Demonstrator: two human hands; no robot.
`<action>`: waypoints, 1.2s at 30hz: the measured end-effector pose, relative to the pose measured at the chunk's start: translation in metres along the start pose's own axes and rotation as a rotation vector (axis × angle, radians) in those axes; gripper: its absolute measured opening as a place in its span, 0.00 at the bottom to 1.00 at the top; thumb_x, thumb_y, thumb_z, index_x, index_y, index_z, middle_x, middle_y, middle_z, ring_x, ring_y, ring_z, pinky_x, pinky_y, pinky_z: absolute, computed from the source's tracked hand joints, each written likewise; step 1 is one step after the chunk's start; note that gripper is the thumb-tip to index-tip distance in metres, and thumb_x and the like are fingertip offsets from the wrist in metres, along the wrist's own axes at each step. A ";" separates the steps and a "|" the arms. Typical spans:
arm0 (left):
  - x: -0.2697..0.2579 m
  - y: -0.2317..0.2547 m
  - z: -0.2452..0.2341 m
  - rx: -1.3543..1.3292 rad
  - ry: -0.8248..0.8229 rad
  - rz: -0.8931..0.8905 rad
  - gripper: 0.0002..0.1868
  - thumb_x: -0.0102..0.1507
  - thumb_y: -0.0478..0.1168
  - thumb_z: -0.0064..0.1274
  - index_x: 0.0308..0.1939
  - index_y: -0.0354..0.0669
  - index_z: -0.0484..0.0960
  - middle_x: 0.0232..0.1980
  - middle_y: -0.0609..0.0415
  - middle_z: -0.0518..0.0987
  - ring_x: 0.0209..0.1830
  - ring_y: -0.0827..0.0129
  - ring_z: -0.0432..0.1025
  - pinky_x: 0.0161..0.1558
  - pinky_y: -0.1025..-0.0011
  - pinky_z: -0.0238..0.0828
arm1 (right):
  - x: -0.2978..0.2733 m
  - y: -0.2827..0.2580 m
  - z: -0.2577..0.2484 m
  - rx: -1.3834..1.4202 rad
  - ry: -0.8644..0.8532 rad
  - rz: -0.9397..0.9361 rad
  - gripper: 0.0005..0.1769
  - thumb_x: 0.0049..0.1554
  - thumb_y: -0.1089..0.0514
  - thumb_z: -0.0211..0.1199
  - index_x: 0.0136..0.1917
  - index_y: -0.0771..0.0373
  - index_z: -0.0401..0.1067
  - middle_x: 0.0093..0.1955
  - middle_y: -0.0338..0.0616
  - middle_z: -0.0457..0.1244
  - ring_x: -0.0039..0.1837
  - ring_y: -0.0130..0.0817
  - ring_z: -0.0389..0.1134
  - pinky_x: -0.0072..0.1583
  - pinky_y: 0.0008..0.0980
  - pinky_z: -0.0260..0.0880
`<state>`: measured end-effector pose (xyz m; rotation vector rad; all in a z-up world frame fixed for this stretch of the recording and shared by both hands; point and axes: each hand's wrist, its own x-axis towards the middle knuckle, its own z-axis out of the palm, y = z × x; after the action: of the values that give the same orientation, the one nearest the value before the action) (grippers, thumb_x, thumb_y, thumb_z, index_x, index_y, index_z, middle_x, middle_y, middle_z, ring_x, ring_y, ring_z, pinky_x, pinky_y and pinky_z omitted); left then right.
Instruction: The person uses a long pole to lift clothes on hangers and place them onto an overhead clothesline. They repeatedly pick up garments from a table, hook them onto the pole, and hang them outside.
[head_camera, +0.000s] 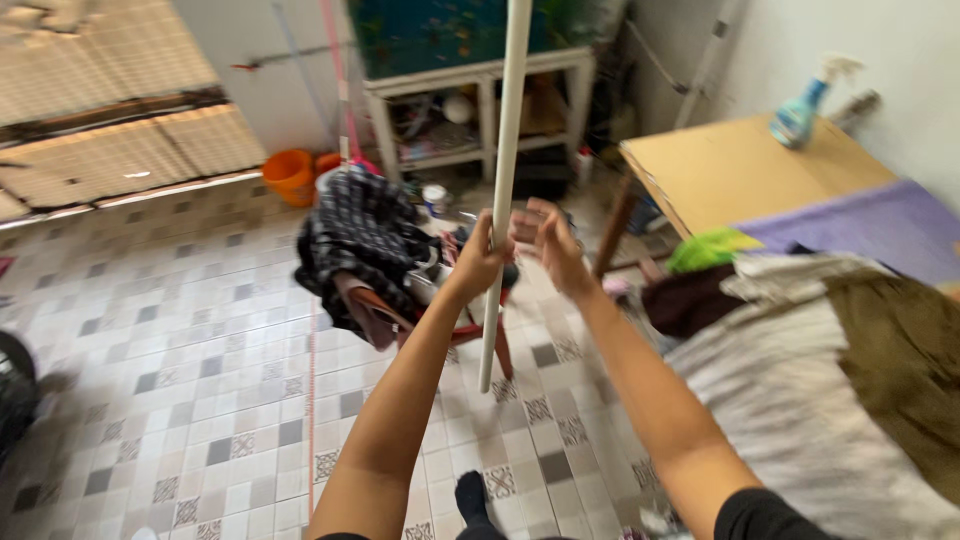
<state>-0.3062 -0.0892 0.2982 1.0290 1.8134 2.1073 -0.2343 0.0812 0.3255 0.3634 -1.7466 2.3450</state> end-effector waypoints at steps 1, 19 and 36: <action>-0.018 -0.025 0.021 0.035 -0.021 -0.080 0.24 0.67 0.28 0.47 0.66 0.41 0.62 0.40 0.55 0.75 0.38 0.72 0.73 0.44 0.72 0.75 | -0.002 -0.027 -0.017 0.000 0.024 -0.068 0.57 0.54 0.21 0.57 0.78 0.62 0.49 0.71 0.51 0.60 0.68 0.40 0.66 0.66 0.41 0.70; -0.173 -0.112 0.260 0.230 -1.059 -0.680 0.20 0.61 0.38 0.60 0.55 0.38 0.75 0.42 0.48 0.83 0.39 0.68 0.81 0.48 0.68 0.77 | -0.333 -0.015 -0.296 0.393 1.301 -0.120 0.24 0.64 0.30 0.49 0.45 0.51 0.57 0.28 0.37 0.51 0.26 0.31 0.52 0.30 0.34 0.57; -0.222 -0.077 0.308 0.288 -1.369 -1.087 0.21 0.62 0.34 0.55 0.59 0.47 0.71 0.46 0.51 0.81 0.42 0.70 0.83 0.41 0.67 0.77 | -0.426 0.071 -0.153 0.652 1.479 0.166 0.35 0.59 0.21 0.45 0.42 0.56 0.56 0.26 0.41 0.48 0.25 0.34 0.49 0.31 0.38 0.54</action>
<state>0.0206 0.0549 0.1483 0.8063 1.2987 0.2709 0.1376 0.2036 0.0873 -1.1703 -0.3082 2.0723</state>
